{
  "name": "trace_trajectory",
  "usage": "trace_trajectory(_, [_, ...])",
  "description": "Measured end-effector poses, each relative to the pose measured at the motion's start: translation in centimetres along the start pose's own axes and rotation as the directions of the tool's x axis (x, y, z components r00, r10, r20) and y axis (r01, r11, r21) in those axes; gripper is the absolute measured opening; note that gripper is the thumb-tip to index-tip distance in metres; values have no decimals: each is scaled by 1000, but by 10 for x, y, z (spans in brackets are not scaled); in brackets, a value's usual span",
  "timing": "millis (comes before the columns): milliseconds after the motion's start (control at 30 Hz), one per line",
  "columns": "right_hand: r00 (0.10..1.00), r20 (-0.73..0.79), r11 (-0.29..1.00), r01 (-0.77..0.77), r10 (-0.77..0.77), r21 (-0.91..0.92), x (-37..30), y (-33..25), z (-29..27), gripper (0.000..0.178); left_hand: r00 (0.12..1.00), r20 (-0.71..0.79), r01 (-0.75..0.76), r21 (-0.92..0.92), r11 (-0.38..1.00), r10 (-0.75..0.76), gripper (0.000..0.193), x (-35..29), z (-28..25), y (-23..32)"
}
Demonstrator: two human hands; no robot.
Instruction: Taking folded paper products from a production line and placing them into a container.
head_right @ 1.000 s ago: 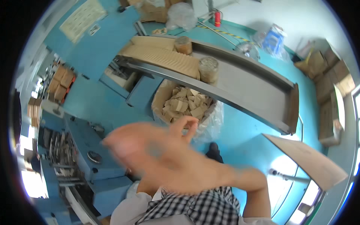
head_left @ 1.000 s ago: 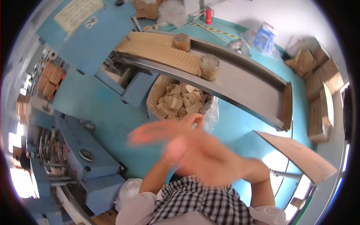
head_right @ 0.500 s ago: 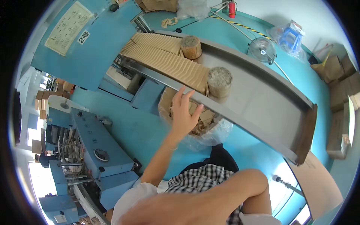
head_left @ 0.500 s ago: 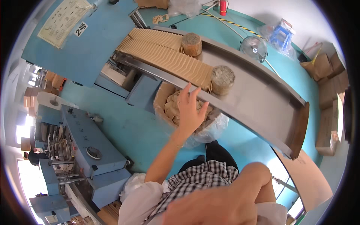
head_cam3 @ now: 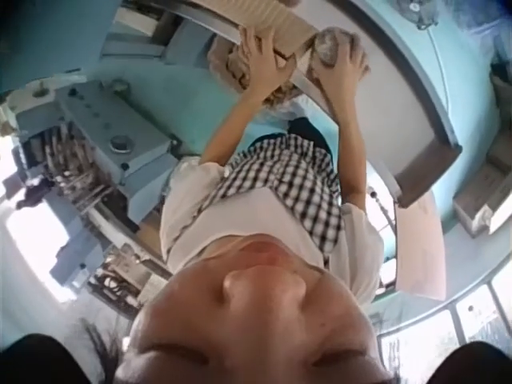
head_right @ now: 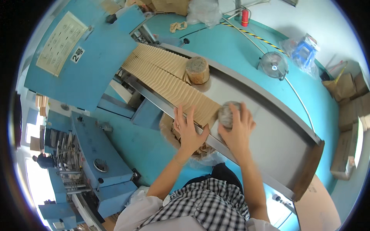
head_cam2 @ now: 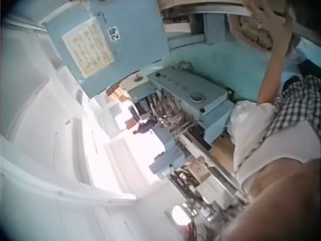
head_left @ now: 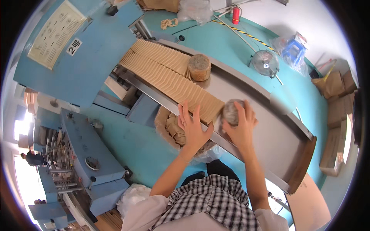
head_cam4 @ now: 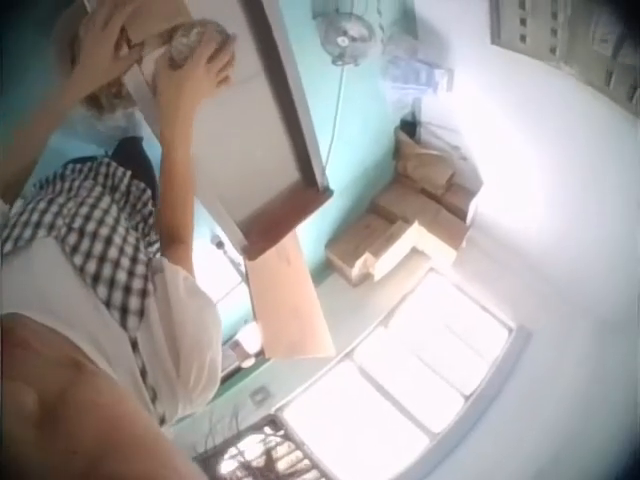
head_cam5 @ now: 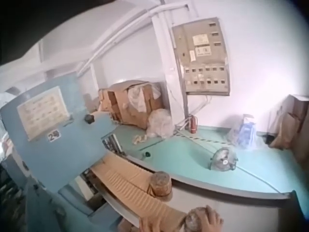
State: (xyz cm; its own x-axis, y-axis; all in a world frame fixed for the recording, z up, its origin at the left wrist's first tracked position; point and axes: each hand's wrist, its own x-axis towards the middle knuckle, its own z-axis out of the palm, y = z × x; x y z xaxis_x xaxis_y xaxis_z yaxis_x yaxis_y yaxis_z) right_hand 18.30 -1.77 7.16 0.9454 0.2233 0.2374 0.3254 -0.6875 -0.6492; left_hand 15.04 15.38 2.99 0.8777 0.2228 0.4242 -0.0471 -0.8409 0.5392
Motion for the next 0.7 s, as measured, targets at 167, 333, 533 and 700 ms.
trace_trajectory(167, [1000,-25,997,-12,10,-72,-23,1,28,64,999,-32,28,-41,999,-29,86,-3,-17,-16])
trace_trajectory(333, [993,105,925,-88,53,370,-26,-14,57,82,985,-151,78,-63,995,-87,83,23,-24,-70])
trace_trajectory(533, [988,154,988,8,-32,155,-27,-15,53,85,876,-220,424,-78,903,-430,89,135,-37,-187])
trace_trajectory(700, [985,167,990,24,-47,137,-26,-18,52,85,808,-182,564,-34,825,-560,92,200,-52,-248])
